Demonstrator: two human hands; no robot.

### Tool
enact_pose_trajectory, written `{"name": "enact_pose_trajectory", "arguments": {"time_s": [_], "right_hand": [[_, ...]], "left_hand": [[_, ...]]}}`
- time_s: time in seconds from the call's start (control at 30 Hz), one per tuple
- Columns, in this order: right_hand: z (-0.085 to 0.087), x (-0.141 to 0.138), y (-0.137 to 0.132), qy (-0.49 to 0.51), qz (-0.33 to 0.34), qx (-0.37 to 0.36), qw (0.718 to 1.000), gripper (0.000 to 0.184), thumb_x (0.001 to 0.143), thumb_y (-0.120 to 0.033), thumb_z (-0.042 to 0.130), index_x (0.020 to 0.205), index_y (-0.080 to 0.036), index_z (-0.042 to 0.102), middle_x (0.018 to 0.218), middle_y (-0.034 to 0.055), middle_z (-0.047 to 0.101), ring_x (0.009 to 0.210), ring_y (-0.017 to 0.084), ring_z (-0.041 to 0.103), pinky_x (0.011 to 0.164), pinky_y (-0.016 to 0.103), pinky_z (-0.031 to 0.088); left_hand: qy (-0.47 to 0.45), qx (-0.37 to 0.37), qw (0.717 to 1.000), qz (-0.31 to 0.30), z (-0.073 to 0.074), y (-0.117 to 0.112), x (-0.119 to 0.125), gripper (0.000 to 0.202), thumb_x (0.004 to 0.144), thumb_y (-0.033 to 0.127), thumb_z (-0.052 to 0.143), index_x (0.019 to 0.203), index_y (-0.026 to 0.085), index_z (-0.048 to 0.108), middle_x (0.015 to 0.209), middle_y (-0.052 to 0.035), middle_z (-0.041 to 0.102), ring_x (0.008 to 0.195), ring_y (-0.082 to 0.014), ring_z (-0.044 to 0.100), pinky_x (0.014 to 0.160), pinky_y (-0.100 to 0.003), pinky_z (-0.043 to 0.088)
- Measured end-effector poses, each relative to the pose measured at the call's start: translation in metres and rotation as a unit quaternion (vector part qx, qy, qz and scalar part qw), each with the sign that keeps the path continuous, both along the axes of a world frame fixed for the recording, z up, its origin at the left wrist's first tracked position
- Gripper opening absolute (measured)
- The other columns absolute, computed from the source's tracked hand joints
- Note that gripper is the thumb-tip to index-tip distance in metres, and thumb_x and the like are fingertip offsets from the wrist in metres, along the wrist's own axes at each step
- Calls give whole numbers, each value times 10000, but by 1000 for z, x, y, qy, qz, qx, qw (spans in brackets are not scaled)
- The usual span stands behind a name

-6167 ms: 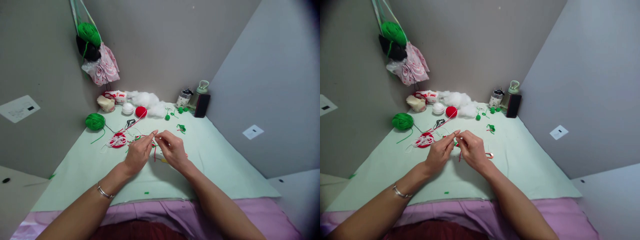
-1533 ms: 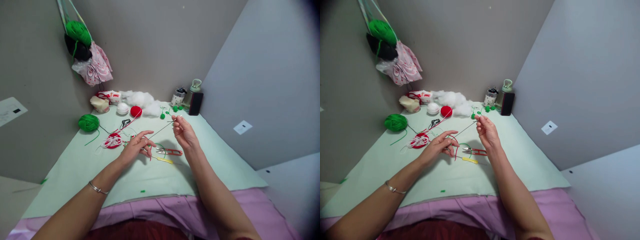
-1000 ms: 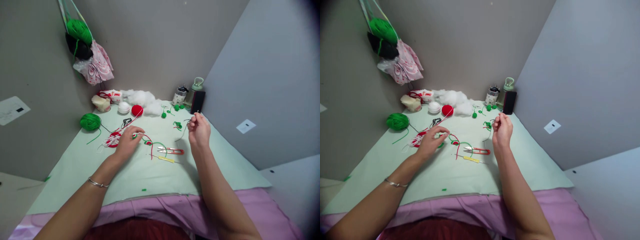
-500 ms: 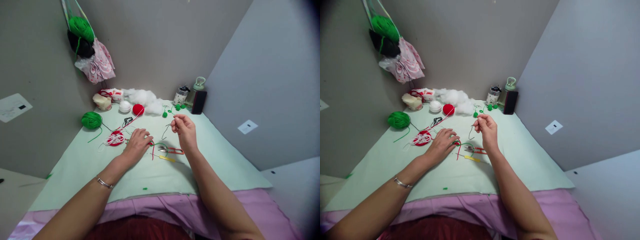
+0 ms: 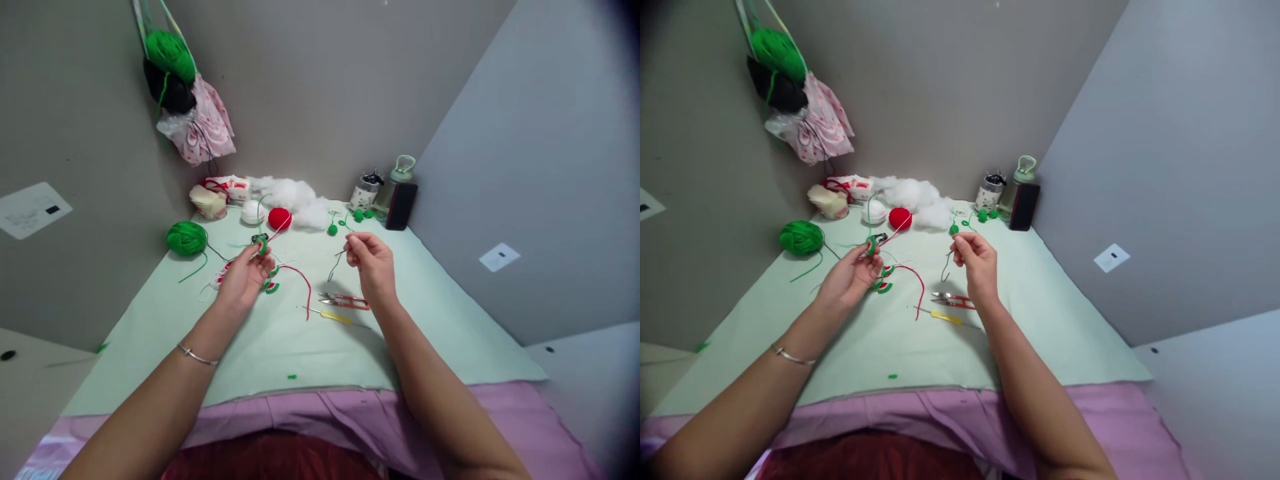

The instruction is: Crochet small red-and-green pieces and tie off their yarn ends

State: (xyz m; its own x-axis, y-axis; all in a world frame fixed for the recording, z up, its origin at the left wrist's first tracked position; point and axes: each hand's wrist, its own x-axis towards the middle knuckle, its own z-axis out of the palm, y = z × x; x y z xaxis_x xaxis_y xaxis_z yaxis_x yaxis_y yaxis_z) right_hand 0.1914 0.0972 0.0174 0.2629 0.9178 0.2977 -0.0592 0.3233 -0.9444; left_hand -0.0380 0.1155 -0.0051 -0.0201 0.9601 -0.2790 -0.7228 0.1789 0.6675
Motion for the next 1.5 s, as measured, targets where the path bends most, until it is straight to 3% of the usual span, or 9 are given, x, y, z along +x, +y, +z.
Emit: {"name": "enact_pose_trajectory", "arguments": {"time_s": [0.17, 0.37, 0.57, 0.97, 1.17, 1.5], "right_hand": [[-1, -15, -13, -144, 37, 46, 988, 146, 815, -373, 744, 805, -228, 759, 792, 16, 636, 651, 130, 509, 585, 282, 402], [-4, -27, -26, -268, 85, 84, 956, 134, 897, -322, 679, 853, -223, 758, 770, 18, 658, 620, 126, 501, 586, 287, 384], [-7, -27, -28, -337, 79, 93, 934, 121, 924, -293, 645, 878, -232, 739, 757, 4, 652, 587, 115, 491, 597, 281, 379], [-6, -25, -29, -377, 66, 109, 917, 125, 924, -242, 632, 868, -191, 732, 727, 6, 649, 568, 100, 481, 573, 256, 359], [-3, -20, -27, -401, 95, 78, 908, 117, 913, -208, 631, 864, -187, 735, 734, 4, 662, 576, 99, 474, 590, 261, 355], [4, -9, -18, -243, 202, -13, 948, 171, 847, -324, 701, 839, -164, 762, 743, 17, 656, 647, 121, 468, 605, 272, 368]], "left_hand": [[34, 54, 993, -103, 0, -17, 20, 64, 820, 153, 707, 861, 117, 675, 823, -24, 679, 644, -71, 623, 669, -195, 578], [68, 91, 983, -147, -2, -23, 21, 186, 757, 218, 802, 854, 130, 670, 801, 2, 638, 693, -90, 625, 720, -243, 602], [105, 118, 968, -195, -2, -24, 21, 235, 760, 301, 821, 866, 133, 697, 808, 0, 622, 706, -88, 595, 732, -240, 587], [184, 145, 954, -185, -1, -22, 17, 285, 708, 389, 849, 828, 154, 741, 811, -4, 623, 723, -107, 587, 757, -260, 549], [303, 165, 915, -209, -3, -18, 13, 279, 727, 424, 834, 861, 187, 771, 822, 0, 673, 742, -144, 670, 784, -279, 507], [208, 194, 923, -259, -2, -22, 13, 225, 797, 383, 787, 916, 193, 770, 931, -13, 657, 757, -126, 638, 851, -331, 571]]}}
